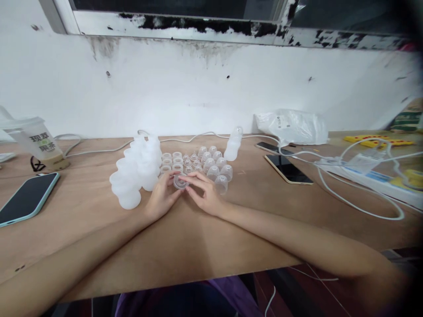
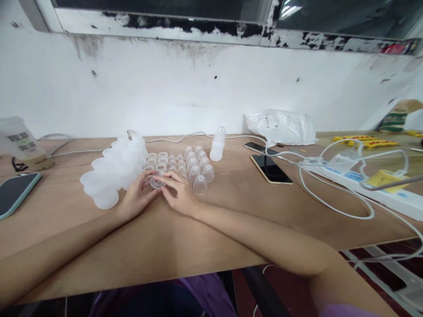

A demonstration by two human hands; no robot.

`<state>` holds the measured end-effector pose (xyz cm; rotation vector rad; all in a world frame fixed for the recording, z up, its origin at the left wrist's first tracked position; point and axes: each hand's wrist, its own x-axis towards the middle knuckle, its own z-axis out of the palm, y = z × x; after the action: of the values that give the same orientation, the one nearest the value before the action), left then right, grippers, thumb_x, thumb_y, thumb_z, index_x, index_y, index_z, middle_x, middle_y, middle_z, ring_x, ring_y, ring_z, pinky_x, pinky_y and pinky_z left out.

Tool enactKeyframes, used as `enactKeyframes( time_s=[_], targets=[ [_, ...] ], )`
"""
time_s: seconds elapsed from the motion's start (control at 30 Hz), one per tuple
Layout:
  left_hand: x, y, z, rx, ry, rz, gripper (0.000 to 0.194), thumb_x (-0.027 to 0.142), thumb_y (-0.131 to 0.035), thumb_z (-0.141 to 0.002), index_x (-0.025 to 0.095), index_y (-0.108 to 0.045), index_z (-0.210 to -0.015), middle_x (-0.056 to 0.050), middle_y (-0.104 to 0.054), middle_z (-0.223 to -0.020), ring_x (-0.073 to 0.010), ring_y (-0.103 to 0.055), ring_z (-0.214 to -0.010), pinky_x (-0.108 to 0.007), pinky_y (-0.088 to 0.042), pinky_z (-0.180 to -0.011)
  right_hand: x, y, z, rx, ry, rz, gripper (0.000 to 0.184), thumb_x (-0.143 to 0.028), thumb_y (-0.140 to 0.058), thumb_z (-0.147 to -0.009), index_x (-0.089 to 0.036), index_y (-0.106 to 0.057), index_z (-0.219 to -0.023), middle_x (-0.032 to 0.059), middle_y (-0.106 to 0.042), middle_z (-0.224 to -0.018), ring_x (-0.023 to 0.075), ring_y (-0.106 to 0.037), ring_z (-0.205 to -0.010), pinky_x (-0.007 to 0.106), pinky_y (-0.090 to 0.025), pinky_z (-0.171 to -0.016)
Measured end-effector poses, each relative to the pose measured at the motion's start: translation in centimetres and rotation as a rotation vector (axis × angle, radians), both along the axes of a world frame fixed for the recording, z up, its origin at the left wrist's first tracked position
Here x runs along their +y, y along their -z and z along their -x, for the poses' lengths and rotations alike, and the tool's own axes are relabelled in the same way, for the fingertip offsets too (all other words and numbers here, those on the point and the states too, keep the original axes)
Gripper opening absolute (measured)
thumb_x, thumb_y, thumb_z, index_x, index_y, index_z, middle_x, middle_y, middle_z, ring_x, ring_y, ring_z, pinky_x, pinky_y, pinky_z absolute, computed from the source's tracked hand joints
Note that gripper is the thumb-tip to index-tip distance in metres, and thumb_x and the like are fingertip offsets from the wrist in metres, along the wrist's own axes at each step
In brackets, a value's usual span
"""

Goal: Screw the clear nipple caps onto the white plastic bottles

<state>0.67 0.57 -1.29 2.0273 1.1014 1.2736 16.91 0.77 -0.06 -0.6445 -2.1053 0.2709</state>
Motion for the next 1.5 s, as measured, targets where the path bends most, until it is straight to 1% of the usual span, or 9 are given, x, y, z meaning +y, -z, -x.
enactKeyframes(
  time_s=[0.1,0.2,0.33,0.43,0.53,0.7,0.9,1.23,1.5],
  targets=[
    [-0.2,-0.2,0.0,0.014,-0.016,-0.039,0.037,0.019,-0.054,-0.072,0.016,-0.039,-0.106,-0.01,-0.05,-0.109,-0.018,-0.05,-0.103,-0.036,-0.041,-0.089,0.1,0.0,0.0,0.061,0.066,0.058,0.031,-0.02,-0.042,-0.081,-0.022,-0.045,-0.111,0.0068,-0.05,-0.101,0.0157,-0.048,-0.093,0.033,-0.042,-0.078],
    [-0.6,-0.8,0.0,0.101,-0.024,-0.114,0.036,0.019,-0.054,-0.073,0.017,-0.041,-0.105,-0.008,-0.051,-0.109,-0.0175,-0.048,-0.103,-0.036,-0.039,-0.09,0.7,0.3,0.1,0.108,0.082,0.196,0.031,-0.026,-0.043,-0.081,-0.018,-0.043,-0.111,0.0078,-0.052,-0.1,0.0149,-0.05,-0.089,0.03,-0.044,-0.073],
    [-1.0,-1.5,-0.1,0.214,-0.016,-0.215,0.031,0.021,-0.053,-0.075,0.019,-0.043,-0.104,-0.006,-0.052,-0.106,-0.0167,-0.047,-0.102,-0.036,-0.037,-0.09,1.6,0.8,0.3,0.047,-0.023,0.473,0.024,-0.031,-0.041,-0.082,-0.017,-0.051,-0.098,0.0027,-0.058,-0.078,0.0114,-0.055,-0.067,0.027,-0.045,-0.063],
    [-1.1,-1.6,-0.1,0.229,-0.022,-0.228,0.036,0.022,-0.054,-0.073,0.019,-0.041,-0.106,-0.007,-0.049,-0.108,-0.0178,-0.045,-0.103,-0.037,-0.038,-0.089,1.7,0.9,0.3,0.09,-0.029,0.563,0.02,-0.032,-0.043,-0.08,-0.017,-0.051,-0.091,-0.0003,-0.056,-0.068,0.0091,-0.052,-0.055,0.024,-0.043,-0.056],
    [-1.1,-1.3,-0.2,0.192,-0.055,-0.134,0.034,0.025,-0.053,-0.073,0.017,-0.041,-0.103,-0.008,-0.05,-0.103,-0.0168,-0.051,-0.092,-0.034,-0.043,-0.081,1.7,1.0,0.2,0.105,0.039,0.518,0.016,-0.031,-0.046,-0.077,-0.018,-0.05,-0.086,-0.002,-0.053,-0.064,0.0091,-0.05,-0.054,0.022,-0.041,-0.053],
    [-1.2,-1.1,-0.3,0.069,-0.001,0.09,0.016,0.026,-0.047,-0.077,0.015,-0.044,-0.089,-0.005,-0.055,-0.088,-0.013,-0.057,-0.076,-0.029,-0.049,-0.071,1.5,0.8,0.1,0.036,0.054,0.423,0.014,-0.028,-0.046,-0.077,-0.018,-0.048,-0.087,-0.0017,-0.052,-0.067,0.0096,-0.05,-0.06,0.022,-0.041,-0.056],
    [-1.1,-1.0,-0.2,0.073,-0.009,0.077,0.014,0.022,-0.048,-0.074,0.016,-0.045,-0.086,-0.004,-0.056,-0.085,-0.0135,-0.057,-0.077,-0.03,-0.048,-0.073,0.9,0.4,0.1,-0.069,0.019,0.351,0.022,-0.024,-0.05,-0.072,-0.019,-0.046,-0.093,0.0015,-0.056,-0.085,0.0108,-0.051,-0.071,0.024,-0.04,-0.065],
    [-1.1,-1.0,-0.2,0.165,-0.028,0.045,0.011,0.017,-0.046,-0.073,0.017,-0.044,-0.083,0.0,-0.055,-0.078,-0.0116,-0.056,-0.07,-0.025,-0.044,-0.066,0.9,0.5,0.1,-0.104,0.044,0.356,0.024,-0.018,-0.049,-0.07,-0.02,-0.043,-0.093,-0.0021,-0.054,-0.075,0.0079,-0.044,-0.056,0.022,-0.037,-0.056],
    [-1.2,-1.1,-0.2,0.247,-0.057,0.042,0.008,0.017,-0.044,-0.073,0.018,-0.042,-0.081,0.002,-0.051,-0.074,-0.0104,-0.052,-0.067,-0.023,-0.041,-0.062,0.8,0.3,0.1,-0.088,0.037,0.384,0.026,-0.017,-0.048,-0.069,-0.019,-0.041,-0.094,-0.0046,-0.048,-0.065,0.0071,-0.041,-0.052,0.021,-0.034,-0.054]
  ],
)
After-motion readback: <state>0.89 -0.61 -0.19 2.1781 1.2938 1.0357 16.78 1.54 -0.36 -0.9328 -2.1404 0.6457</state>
